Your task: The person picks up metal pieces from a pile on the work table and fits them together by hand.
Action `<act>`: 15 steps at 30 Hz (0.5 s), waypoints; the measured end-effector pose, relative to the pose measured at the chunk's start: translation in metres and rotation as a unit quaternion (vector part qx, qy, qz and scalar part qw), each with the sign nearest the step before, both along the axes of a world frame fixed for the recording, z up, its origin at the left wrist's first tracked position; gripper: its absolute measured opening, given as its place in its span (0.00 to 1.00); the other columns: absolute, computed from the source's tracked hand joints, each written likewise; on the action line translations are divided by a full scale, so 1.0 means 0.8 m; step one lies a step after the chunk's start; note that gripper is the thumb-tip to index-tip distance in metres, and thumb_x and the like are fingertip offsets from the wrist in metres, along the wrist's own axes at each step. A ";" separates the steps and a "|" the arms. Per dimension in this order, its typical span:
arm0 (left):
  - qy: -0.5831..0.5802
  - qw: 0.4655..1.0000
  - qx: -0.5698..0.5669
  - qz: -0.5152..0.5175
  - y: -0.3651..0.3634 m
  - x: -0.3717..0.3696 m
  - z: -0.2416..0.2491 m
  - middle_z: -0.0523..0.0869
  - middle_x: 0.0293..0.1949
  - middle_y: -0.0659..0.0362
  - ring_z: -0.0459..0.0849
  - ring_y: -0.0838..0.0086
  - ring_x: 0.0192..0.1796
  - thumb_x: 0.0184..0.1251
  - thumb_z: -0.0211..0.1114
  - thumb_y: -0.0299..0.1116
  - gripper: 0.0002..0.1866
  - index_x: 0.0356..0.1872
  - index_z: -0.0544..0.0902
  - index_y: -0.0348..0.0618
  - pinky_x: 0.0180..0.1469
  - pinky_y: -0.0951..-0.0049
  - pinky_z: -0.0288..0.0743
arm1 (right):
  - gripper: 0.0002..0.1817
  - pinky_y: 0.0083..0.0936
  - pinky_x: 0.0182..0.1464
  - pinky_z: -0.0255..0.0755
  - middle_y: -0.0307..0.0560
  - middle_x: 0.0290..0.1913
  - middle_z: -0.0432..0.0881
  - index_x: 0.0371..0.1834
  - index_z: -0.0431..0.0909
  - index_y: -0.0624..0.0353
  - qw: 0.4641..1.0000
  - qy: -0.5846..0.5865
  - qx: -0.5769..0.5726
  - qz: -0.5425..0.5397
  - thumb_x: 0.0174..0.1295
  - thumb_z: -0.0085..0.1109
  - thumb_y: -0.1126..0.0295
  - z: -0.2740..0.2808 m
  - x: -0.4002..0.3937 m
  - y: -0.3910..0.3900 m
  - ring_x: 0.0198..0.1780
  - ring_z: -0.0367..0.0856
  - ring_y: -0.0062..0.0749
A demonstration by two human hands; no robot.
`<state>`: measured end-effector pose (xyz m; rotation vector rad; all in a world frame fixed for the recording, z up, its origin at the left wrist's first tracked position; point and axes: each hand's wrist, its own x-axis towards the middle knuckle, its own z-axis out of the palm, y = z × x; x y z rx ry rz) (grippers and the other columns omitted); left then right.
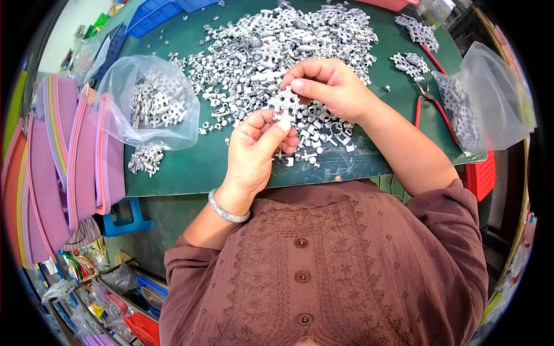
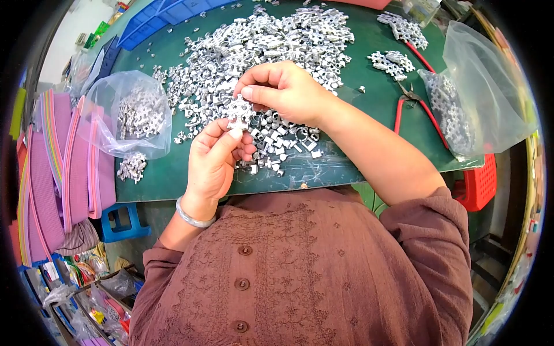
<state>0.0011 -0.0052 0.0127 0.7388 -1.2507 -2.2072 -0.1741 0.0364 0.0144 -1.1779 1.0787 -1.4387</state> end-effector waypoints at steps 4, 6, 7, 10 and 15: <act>-0.006 1.000 0.003 -0.003 0.002 0.000 0.003 0.79 0.27 0.58 0.78 0.77 0.27 0.59 0.54 0.26 0.06 0.36 0.73 0.36 0.29 0.81 0.72 | 0.07 0.12 0.30 0.64 0.34 0.25 0.74 0.34 0.76 0.64 1.000 -0.005 0.002 -0.002 0.57 0.50 0.73 0.001 0.001 0.001 0.26 0.68 0.13; -0.011 1.000 -0.010 -0.011 0.001 0.001 0.003 0.80 0.28 0.57 0.78 0.76 0.27 0.60 0.53 0.27 0.06 0.37 0.73 0.38 0.30 0.78 0.72 | 0.07 0.12 0.30 0.64 0.34 0.25 0.74 0.34 0.76 0.65 1.000 -0.002 0.003 -0.001 0.57 0.50 0.73 0.001 0.000 0.000 0.26 0.67 0.14; -0.011 1.000 -0.008 -0.009 0.001 0.001 0.003 0.80 0.27 0.57 0.78 0.76 0.27 0.60 0.53 0.27 0.06 0.37 0.73 0.38 0.30 0.78 0.72 | 0.07 0.12 0.29 0.64 0.34 0.24 0.74 0.34 0.76 0.65 1.000 -0.001 0.000 -0.002 0.57 0.50 0.73 0.002 0.001 0.000 0.26 0.67 0.14; -0.011 1.000 -0.001 -0.004 0.001 0.003 0.003 0.80 0.27 0.57 0.78 0.75 0.27 0.61 0.53 0.28 0.06 0.37 0.74 0.38 0.30 0.78 0.72 | 0.07 0.12 0.29 0.63 0.34 0.24 0.74 0.34 0.76 0.65 1.000 0.006 -0.004 0.002 0.57 0.49 0.73 0.001 0.000 0.000 0.26 0.67 0.14; -0.009 1.000 0.006 0.002 0.003 0.003 0.003 0.79 0.27 0.57 0.79 0.77 0.27 0.61 0.52 0.27 0.06 0.36 0.73 0.36 0.29 0.81 0.72 | 0.07 0.12 0.29 0.63 0.34 0.24 0.73 0.34 0.76 0.64 1.000 0.012 -0.008 -0.004 0.57 0.50 0.73 0.001 0.002 0.000 0.25 0.67 0.13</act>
